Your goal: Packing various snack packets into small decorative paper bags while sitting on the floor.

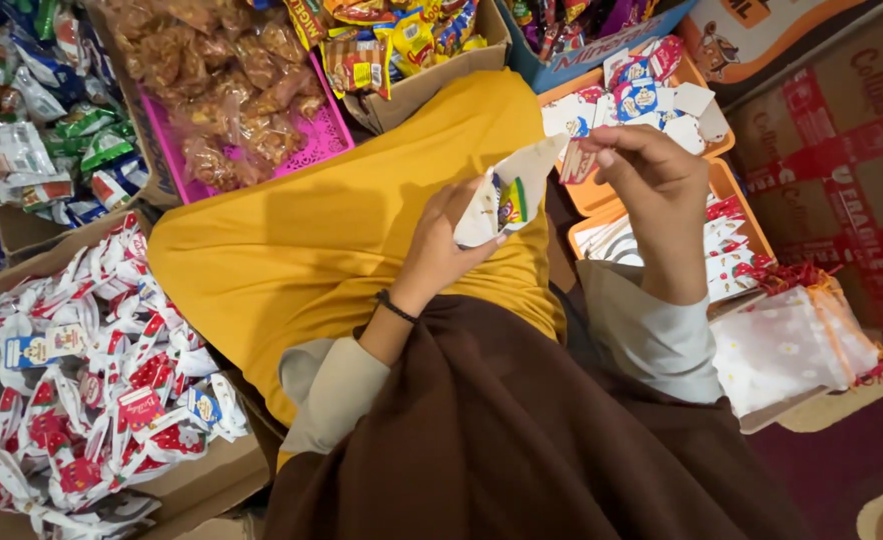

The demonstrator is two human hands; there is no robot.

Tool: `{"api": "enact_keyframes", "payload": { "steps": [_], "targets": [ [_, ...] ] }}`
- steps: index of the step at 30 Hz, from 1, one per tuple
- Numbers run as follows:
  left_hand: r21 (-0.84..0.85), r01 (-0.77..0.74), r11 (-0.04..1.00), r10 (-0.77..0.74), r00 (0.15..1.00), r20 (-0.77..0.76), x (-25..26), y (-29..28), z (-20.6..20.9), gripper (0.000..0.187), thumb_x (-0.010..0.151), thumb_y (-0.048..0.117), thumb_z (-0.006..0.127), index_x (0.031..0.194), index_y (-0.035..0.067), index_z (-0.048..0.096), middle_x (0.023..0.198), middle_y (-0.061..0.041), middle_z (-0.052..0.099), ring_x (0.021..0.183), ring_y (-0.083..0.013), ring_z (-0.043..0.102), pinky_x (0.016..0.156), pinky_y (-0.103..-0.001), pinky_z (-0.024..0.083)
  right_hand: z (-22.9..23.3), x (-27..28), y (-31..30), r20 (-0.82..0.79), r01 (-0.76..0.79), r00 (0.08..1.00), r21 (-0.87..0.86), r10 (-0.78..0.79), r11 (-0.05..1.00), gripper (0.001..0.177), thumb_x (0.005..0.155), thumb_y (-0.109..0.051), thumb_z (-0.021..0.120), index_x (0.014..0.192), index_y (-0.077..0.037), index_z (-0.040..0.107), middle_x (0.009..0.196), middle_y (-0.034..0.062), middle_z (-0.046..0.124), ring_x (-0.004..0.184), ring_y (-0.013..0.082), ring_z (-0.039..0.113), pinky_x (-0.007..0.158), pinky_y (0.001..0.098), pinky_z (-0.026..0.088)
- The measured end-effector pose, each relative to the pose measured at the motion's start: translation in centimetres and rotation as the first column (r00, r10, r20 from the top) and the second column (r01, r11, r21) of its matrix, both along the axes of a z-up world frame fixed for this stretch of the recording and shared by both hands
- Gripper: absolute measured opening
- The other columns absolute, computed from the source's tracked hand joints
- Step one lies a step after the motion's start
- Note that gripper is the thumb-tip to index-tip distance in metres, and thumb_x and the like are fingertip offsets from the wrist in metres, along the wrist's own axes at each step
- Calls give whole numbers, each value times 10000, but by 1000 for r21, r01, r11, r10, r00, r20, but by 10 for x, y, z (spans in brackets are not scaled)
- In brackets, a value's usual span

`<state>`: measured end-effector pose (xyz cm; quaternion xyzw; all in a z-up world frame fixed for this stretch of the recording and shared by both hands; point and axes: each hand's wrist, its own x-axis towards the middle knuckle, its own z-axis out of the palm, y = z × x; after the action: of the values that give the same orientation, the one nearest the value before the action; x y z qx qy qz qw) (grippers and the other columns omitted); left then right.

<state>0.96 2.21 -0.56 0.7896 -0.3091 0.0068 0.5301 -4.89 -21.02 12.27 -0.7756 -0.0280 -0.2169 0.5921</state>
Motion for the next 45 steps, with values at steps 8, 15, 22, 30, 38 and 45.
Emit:
{"api": "enact_keyframes", "payload": {
  "steps": [8, 15, 22, 30, 38, 45],
  "targets": [
    [45, 75, 996, -73, 997, -29, -1, -3, 13, 870, 748, 296, 894, 1519, 232, 496, 1337, -203, 585, 1284, -472, 552, 1084, -569, 455, 11, 8, 18, 156, 78, 987, -310, -30, 948, 380, 960, 124, 791, 1313, 92, 656, 1092, 281, 684, 847, 346, 666, 722, 443, 544],
    [-145, 41, 989, -19, 989, 147, 3, -22, 35, 797, 802, 369, 884, 1486, 188, 516, 1437, -143, 546, 1334, -402, 532, 1132, -550, 423, 12, 3, 19, 138, 80, 990, -316, -38, 945, 251, 951, 243, 680, 1112, 64, 753, 962, 219, 733, 869, 351, 720, 781, 413, 574],
    [-211, 24, 977, 25, 974, 225, 6, -56, 61, 411, 928, 182, 781, 1312, 141, 638, 1231, -65, 668, 1209, -298, 621, 1086, -488, 469, 46, -16, 35, -8, -58, 998, -349, 59, 935, 509, 893, 263, 547, 1369, 81, 559, 1036, 345, 702, 998, 544, 695, 877, 592, 580],
    [-340, 36, 940, 16, 989, 148, 8, -55, 67, 290, 918, 183, 784, 1194, 178, 695, 1040, 14, 726, 1037, -245, 694, 941, -401, 527, 46, -13, 28, 48, -16, 998, -449, 42, 894, 531, 923, 239, 682, 1403, 78, 525, 992, 321, 715, 926, 496, 730, 836, 572, 594],
    [-339, 124, 933, -77, 986, 149, 6, -54, 92, 300, 964, 236, 748, 1252, 177, 690, 1126, -32, 702, 1103, -254, 665, 980, -426, 511, 41, -13, 27, 13, -73, 996, -375, 84, 924, 573, 916, 256, 635, 1434, 80, 468, 1011, 328, 690, 966, 539, 711, 843, 593, 601],
    [-94, 27, 995, -2, 966, 260, 16, -46, 72, 144, 867, 115, 699, 999, 59, 685, 1025, -121, 683, 1008, -376, 665, 852, -481, 530, 33, -17, 22, 71, 3, 997, -342, 23, 940, 526, 933, 246, 660, 1403, 94, 478, 976, 303, 684, 935, 512, 721, 822, 548, 615]
  ]
}}
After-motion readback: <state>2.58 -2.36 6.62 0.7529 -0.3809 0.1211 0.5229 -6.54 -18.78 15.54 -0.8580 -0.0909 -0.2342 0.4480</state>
